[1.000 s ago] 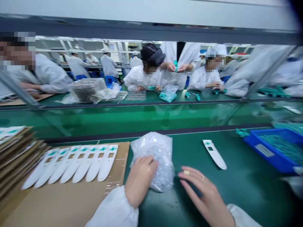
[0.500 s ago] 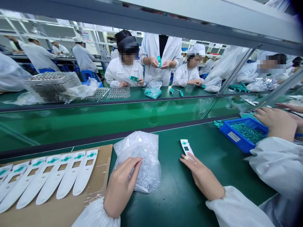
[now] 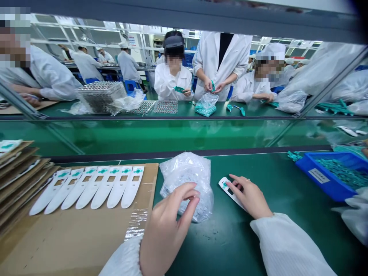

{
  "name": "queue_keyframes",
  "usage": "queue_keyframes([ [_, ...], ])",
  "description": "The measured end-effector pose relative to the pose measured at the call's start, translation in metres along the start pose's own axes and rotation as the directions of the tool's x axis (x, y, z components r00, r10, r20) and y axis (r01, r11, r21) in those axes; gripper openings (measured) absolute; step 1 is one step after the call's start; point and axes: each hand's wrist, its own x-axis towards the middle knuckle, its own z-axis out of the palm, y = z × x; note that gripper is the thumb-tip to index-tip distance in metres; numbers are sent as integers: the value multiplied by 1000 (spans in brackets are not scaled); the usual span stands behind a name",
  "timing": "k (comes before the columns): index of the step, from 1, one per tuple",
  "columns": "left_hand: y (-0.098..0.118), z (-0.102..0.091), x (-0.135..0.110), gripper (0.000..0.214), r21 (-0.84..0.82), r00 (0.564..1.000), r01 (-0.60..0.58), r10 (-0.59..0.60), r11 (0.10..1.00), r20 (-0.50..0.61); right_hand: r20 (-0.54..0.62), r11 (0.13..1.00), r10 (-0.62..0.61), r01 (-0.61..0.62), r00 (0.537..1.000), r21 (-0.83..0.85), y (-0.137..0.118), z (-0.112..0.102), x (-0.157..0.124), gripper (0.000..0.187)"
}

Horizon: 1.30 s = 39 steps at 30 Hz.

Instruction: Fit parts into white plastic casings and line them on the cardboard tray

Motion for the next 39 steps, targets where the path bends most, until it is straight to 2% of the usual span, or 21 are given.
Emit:
queue_keyframes([
  [5,5,-5,-4,19,75,999,-36,37,997,-16,126,994,-44,31,991,107,-2,-3,-8,56],
  [9,8,-8,-4,19,86,998,-52,54,995,-21,160,988,-53,29,986,150,-4,-1,-11,47],
  [12,9,-10,-3,23,94,994,-109,109,990,7,170,984,-47,16,984,179,-7,0,-13,41],
  [16,2,-8,-7,34,137,983,-177,169,975,65,176,973,-39,-3,984,230,-15,-1,-14,34],
  [20,-12,-2,-12,24,99,969,-246,244,964,27,189,945,-36,-29,981,327,-23,0,-16,28],
  [25,-21,-4,-15,23,17,960,-273,271,962,71,253,874,-42,-87,967,477,-29,-1,-27,35],
  [27,-22,-7,-17,24,-6,965,-243,242,970,98,246,848,-42,-96,968,521,-32,-4,-33,37],
  [30,-25,-8,-19,27,-21,969,-230,231,973,83,205,793,-7,-119,979,597,-41,-8,-44,43],
  [34,-27,-5,-22,33,-5,969,-241,241,970,50,234,702,42,-195,971,685,-62,-10,-55,59],
  [39,-20,-7,-21,31,-33,985,-172,173,985,25,281,621,-15,-211,960,755,-97,-9,-56,60],
])
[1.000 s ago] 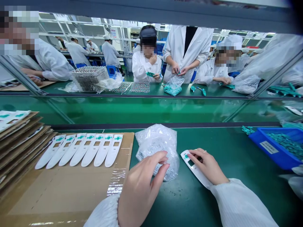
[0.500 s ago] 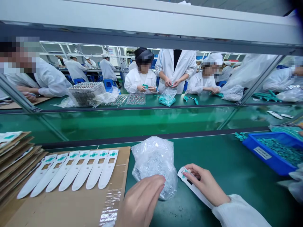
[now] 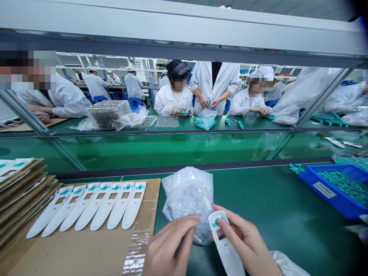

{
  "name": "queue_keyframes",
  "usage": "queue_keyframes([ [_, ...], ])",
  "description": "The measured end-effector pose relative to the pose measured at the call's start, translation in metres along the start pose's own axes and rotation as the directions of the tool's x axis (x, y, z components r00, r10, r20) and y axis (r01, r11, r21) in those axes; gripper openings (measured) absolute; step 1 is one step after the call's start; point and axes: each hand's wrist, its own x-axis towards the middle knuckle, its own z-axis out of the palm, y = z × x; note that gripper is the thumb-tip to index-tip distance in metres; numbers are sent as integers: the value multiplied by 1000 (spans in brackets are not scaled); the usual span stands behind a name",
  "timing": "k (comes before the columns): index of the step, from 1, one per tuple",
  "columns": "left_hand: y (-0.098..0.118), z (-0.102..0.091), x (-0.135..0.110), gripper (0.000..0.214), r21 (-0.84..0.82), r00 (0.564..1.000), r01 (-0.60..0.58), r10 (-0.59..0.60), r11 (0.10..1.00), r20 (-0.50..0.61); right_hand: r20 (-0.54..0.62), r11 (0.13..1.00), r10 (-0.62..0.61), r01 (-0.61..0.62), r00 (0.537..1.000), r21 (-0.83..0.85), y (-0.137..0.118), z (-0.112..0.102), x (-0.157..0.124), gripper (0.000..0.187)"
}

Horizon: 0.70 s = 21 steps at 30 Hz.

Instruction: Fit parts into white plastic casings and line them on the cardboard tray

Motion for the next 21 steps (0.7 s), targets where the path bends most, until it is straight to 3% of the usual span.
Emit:
queue_keyframes([
  [3,5,-1,5,28,-22,997,67,-67,998,-37,19,995,-27,25,999,93,-11,16,3,59],
  [7,10,-1,9,23,-61,990,68,-75,996,-119,78,982,-57,41,995,186,-17,32,2,56],
  [11,12,-1,9,22,-59,982,117,-125,991,-139,104,986,-126,113,987,122,-18,43,-1,48],
  [18,11,0,2,23,111,990,10,6,994,-143,79,978,-199,204,977,-52,-25,52,-4,48],
  [21,10,1,-2,22,157,986,73,-47,985,-163,85,973,-219,224,972,-60,-29,53,-5,49],
])
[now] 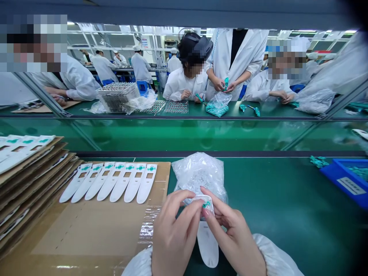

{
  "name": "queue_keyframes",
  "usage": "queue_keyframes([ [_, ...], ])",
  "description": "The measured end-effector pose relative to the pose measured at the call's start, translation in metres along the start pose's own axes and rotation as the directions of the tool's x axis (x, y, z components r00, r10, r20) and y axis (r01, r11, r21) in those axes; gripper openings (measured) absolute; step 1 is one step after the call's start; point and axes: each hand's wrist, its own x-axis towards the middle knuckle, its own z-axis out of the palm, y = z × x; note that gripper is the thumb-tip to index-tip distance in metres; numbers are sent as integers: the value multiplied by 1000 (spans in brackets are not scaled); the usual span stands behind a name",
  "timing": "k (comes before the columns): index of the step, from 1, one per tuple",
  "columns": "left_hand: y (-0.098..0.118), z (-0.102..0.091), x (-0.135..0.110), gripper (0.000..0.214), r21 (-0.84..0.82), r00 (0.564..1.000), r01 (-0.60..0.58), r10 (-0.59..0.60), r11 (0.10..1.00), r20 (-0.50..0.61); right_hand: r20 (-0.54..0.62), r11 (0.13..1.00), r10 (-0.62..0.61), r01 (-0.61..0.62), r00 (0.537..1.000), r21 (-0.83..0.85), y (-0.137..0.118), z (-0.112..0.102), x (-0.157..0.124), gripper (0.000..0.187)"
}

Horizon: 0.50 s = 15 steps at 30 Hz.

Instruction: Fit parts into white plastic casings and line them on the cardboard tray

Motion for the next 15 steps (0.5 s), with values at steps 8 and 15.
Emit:
queue_keyframes([
  [8,2,0,0,20,-29,993,97,-95,995,70,42,999,39,-39,998,5,0,0,-3,53],
  [15,-1,2,-8,24,26,997,2,-4,1000,72,38,997,74,-75,997,26,0,0,-3,57],
])
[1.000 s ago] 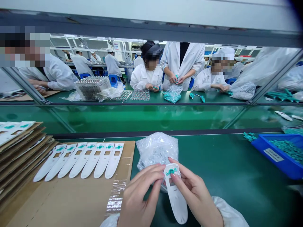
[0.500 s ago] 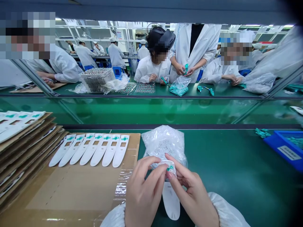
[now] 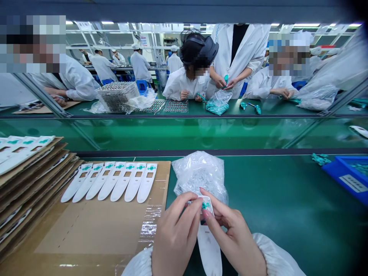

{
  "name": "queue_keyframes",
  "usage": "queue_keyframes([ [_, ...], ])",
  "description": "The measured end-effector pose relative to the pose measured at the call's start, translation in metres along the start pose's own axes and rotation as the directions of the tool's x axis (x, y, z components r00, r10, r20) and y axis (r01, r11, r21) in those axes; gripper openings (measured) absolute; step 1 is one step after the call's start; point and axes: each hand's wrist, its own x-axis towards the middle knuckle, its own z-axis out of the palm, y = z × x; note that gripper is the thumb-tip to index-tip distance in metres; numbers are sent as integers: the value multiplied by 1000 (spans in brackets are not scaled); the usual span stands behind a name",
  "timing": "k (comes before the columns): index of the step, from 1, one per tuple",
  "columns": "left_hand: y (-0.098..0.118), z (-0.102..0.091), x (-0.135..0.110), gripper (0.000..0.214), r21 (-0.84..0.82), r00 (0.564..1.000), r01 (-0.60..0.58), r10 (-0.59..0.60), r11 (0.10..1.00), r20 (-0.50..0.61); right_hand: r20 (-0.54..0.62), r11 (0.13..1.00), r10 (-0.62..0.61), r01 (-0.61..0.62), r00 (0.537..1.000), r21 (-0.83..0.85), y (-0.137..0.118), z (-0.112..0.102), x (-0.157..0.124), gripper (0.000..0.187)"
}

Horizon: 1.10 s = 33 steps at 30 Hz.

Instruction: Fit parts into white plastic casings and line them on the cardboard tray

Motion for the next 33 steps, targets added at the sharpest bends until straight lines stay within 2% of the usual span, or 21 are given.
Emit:
queue_keyframes([
  [4,-1,0,-4,27,-9,1000,-19,18,1000,-6,-18,1000,-23,23,1000,-9,-3,1,-1,57],
  [11,2,-5,4,21,-249,987,160,-161,955,19,24,999,-34,34,999,-8,1,0,-3,53],
  [14,1,-6,7,16,-423,924,374,-369,825,97,37,998,-67,66,997,11,3,-1,-4,49],
  [16,0,-7,8,15,-498,876,475,-446,725,187,25,993,-115,115,993,7,3,-1,-4,47],
  [19,2,-9,9,13,-520,876,480,-411,706,251,-11,986,-164,164,986,4,3,-1,-6,45],
  [27,5,-8,9,13,-485,893,449,-382,750,237,-55,986,-153,157,987,63,5,1,-9,34],
  [33,7,-8,7,14,-496,887,462,-391,735,247,-44,985,-163,165,986,44,6,1,-9,35],
])
